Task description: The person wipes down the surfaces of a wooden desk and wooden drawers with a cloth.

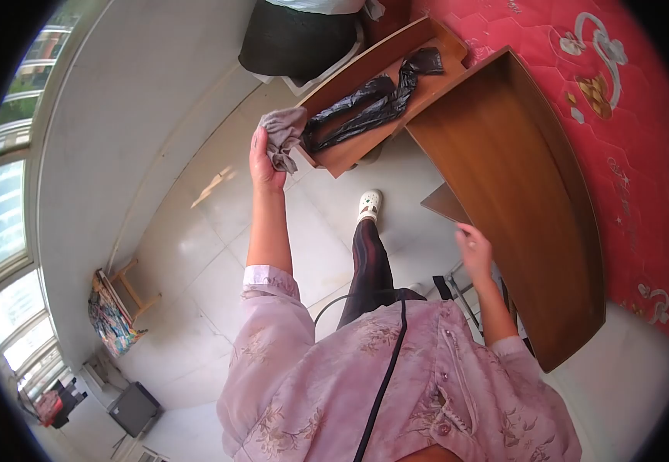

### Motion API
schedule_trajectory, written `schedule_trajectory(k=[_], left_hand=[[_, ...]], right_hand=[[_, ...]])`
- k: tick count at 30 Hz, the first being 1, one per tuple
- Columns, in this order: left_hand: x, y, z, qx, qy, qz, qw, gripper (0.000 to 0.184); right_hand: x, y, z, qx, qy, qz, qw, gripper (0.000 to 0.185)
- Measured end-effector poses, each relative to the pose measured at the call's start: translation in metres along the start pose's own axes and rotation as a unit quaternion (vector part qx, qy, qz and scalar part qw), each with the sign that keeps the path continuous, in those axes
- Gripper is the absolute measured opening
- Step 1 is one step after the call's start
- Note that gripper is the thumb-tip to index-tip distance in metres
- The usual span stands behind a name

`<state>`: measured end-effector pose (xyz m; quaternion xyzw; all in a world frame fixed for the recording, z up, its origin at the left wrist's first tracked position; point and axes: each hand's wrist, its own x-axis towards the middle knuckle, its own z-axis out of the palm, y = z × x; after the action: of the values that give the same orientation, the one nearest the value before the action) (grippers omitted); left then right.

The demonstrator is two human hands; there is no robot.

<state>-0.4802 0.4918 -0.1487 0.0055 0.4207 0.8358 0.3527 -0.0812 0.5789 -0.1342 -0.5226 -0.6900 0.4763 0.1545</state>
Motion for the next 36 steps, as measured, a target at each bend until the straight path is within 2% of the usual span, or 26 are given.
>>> schedule_trajectory(k=[1, 2, 4, 6, 8, 10, 11, 13, 14, 15, 17, 18, 20, 21, 23, 24, 26, 28, 29, 30, 31, 32, 33, 34, 35, 36], left_hand=[[0.017, 0.003, 0.006, 0.059, -0.008, 0.011, 0.998, 0.032], [0.031, 0.004, 0.012, 0.092, -0.012, 0.004, 0.996, 0.033], [0.052, 0.005, 0.018, 0.128, -0.006, -0.018, 0.992, 0.035], [0.064, 0.004, 0.020, 0.135, -0.030, -0.022, 0.990, 0.034], [0.067, 0.007, 0.015, 0.073, -0.023, -0.025, 0.997, 0.034], [0.057, 0.012, 0.006, 0.030, 0.011, -0.028, 0.999, 0.034], [0.048, 0.013, 0.004, 0.045, 0.020, -0.012, 0.999, 0.036], [0.031, 0.017, -0.002, 0.095, 0.046, -0.015, 0.994, 0.037], [0.024, 0.019, 0.000, 0.132, 0.036, -0.012, 0.991, 0.036], [0.018, 0.022, 0.003, 0.168, 0.026, -0.008, 0.985, 0.036], [0.016, 0.025, -0.002, 0.178, 0.025, -0.025, 0.983, 0.036], [0.014, 0.024, -0.005, 0.190, 0.038, -0.036, 0.980, 0.036], [0.015, 0.022, -0.003, 0.198, 0.063, -0.044, 0.977, 0.037], [0.018, 0.020, 0.001, 0.190, 0.054, -0.044, 0.979, 0.037], [0.023, 0.019, 0.010, 0.165, 0.073, -0.013, 0.983, 0.040], [0.021, 0.017, 0.010, 0.170, 0.067, 0.020, 0.983, 0.039], [0.022, 0.013, 0.017, 0.169, 0.075, 0.041, 0.982, 0.038], [0.031, 0.006, 0.026, 0.193, 0.098, 0.075, 0.973, 0.036], [0.040, -0.006, 0.017, 0.226, 0.100, 0.060, 0.967, 0.033], [0.044, -0.017, 0.029, 0.278, 0.085, 0.044, 0.956, 0.032], [0.051, -0.037, 0.015, 0.339, 0.083, -0.018, 0.937, 0.031], [0.059, -0.062, 0.014, 0.429, 0.042, 0.025, 0.902, 0.032], [0.068, -0.085, 0.015, 0.509, -0.046, 0.083, 0.855, 0.034], [0.080, -0.107, 0.005, 0.640, -0.174, 0.175, 0.728, 0.036], [0.090, -0.129, -0.001, 0.710, -0.283, 0.176, 0.621, 0.044], [0.094, -0.149, -0.003, 0.795, -0.337, 0.178, 0.472, 0.052]], right_hand=[[0.021, -0.024, 0.027, -0.093, -0.086, 0.013, 0.992, 0.022], [0.039, -0.031, 0.061, -0.026, -0.125, -0.037, 0.991, 0.023], [0.074, -0.065, 0.115, -0.088, -0.208, -0.045, 0.973, 0.030], [0.108, -0.068, 0.164, -0.139, -0.191, -0.112, 0.965, 0.044], [0.149, -0.090, 0.191, -0.200, -0.182, -0.025, 0.963, 0.059], [0.181, -0.089, 0.217, -0.229, -0.130, -0.066, 0.962, 0.067], [0.192, -0.087, 0.227, -0.228, -0.136, -0.058, 0.962, 0.067], [0.212, -0.084, 0.244, -0.340, -0.137, -0.102, 0.925, 0.072], [0.218, -0.078, 0.253, -0.346, -0.150, -0.108, 0.920, 0.078], [0.222, -0.074, 0.259, -0.382, -0.174, -0.112, 0.901, 0.079], [0.226, -0.066, 0.267, -0.353, -0.172, -0.082, 0.916, 0.065], [0.228, -0.061, 0.268, -0.356, -0.172, -0.079, 0.915, 0.065], [0.237, -0.054, 0.268, -0.350, -0.240, -0.056, 0.904, 0.040], [0.233, -0.059, 0.265, -0.292, -0.202, 0.003, 0.935, 0.020], [0.215, -0.078, 0.261, -0.067, -0.130, 0.036, 0.989, 0.023], [0.199, -0.098, 0.248, 0.037, -0.136, 0.008, 0.990, 0.022], [0.174, -0.153, 0.200, 0.209, -0.146, -0.024, 0.967, 0.020], [0.159, -0.194, 0.132, 0.305, -0.138, -0.033, 0.942, 0.017], [0.157, -0.202, 0.100, 0.317, -0.069, -0.073, 0.943, 0.019], [0.151, -0.198, 0.064, 0.418, -0.060, 0.002, 0.906, 0.020], [0.151, -0.192, 0.034, 0.442, 0.010, -0.029, 0.896, 0.017], [0.152, -0.185, 0.005, 0.445, 0.092, -0.032, 0.890, 0.013], [0.151, -0.171, -0.026, 0.443, 0.171, -0.025, 0.880, 0.012], [0.146, -0.143, -0.057, 0.417, 0.270, 0.002, 0.868, 0.010], [0.141, -0.118, -0.082, 0.359, 0.330, 0.016, 0.873, 0.009], [0.136, -0.104, -0.098, 0.299, 0.378, 0.027, 0.876, 0.009]])
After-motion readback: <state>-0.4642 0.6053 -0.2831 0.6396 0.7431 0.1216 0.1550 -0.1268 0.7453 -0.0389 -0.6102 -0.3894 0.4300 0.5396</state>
